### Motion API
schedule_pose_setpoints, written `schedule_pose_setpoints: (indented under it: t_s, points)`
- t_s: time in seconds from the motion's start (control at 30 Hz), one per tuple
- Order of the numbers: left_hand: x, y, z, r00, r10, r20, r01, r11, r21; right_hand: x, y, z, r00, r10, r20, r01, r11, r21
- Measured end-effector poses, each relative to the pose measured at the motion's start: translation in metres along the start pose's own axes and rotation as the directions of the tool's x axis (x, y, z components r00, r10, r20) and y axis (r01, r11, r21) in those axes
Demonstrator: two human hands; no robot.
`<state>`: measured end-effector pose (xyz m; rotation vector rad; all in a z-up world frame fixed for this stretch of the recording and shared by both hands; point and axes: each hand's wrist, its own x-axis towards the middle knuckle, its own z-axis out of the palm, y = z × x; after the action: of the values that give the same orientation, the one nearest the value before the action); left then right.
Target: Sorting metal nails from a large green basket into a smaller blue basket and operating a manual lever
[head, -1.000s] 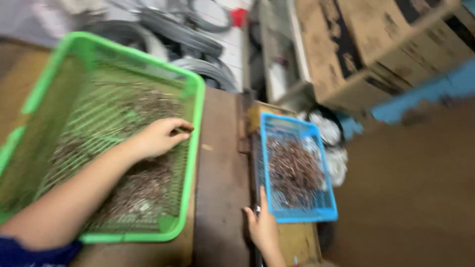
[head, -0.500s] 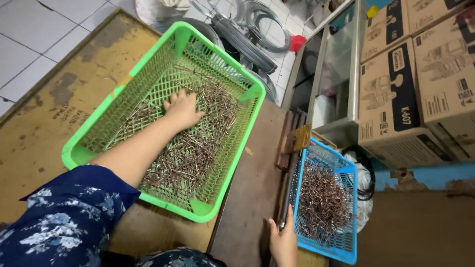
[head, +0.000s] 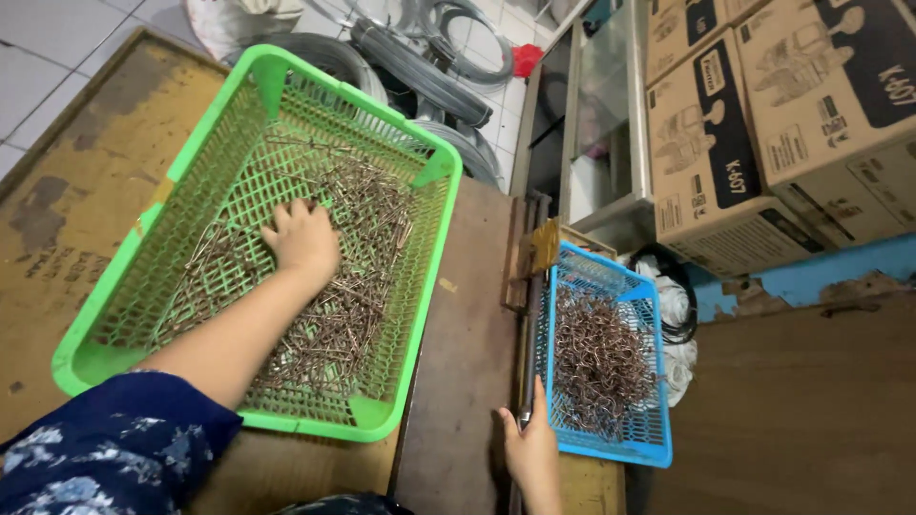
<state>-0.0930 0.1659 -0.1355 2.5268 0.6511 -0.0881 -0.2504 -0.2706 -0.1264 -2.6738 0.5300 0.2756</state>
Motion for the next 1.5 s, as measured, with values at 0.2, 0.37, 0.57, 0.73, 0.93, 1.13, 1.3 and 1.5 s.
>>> schedule_pose_setpoints:
  t_s: [0.2,0.37,0.57,0.73,0.93,1.13,1.3,1.5]
  points:
    - [0.012,0.0,-0.031,1.0,-0.024,0.011,0.025,1.0,-0.001,0.001,-0.001,0.001,1.0,0.006,-0.01,-0.006,1.0,0.016]
    - [0.047,-0.018,-0.01,1.0,0.017,0.004,-0.015,0.95,-0.312,-0.011,-0.018,-0.01,1.0,0.028,0.009,-0.028,0.999,0.02]
    - [0.027,-0.006,-0.041,0.987,0.134,0.091,-0.054,0.803,-0.593,-0.004,-0.006,-0.002,1.0,0.009,-0.003,-0.009,1.0,0.022]
    - [0.051,-0.01,-0.006,0.962,0.272,-0.035,-0.234,0.746,-0.624,0.0,-0.001,0.003,0.999,-0.024,-0.042,0.026,0.999,0.026]
    - [0.033,-0.004,-0.021,0.91,0.283,0.302,0.071,0.613,-0.787,-0.006,-0.007,-0.002,1.0,-0.007,-0.018,0.007,1.0,-0.001]
    - [0.035,-0.008,-0.013,0.793,0.382,0.475,0.25,0.507,-0.825,-0.006,-0.005,-0.002,1.0,-0.011,-0.026,0.012,1.0,0.013]
    - [0.04,-0.008,-0.001,0.93,0.137,0.34,-0.076,0.979,-0.188,-0.016,-0.025,-0.014,1.0,0.007,-0.002,-0.007,0.999,0.037]
    - [0.015,0.007,-0.024,0.919,0.156,0.361,-0.134,0.987,-0.086,-0.007,-0.008,-0.003,0.999,-0.043,-0.03,0.045,0.997,0.059]
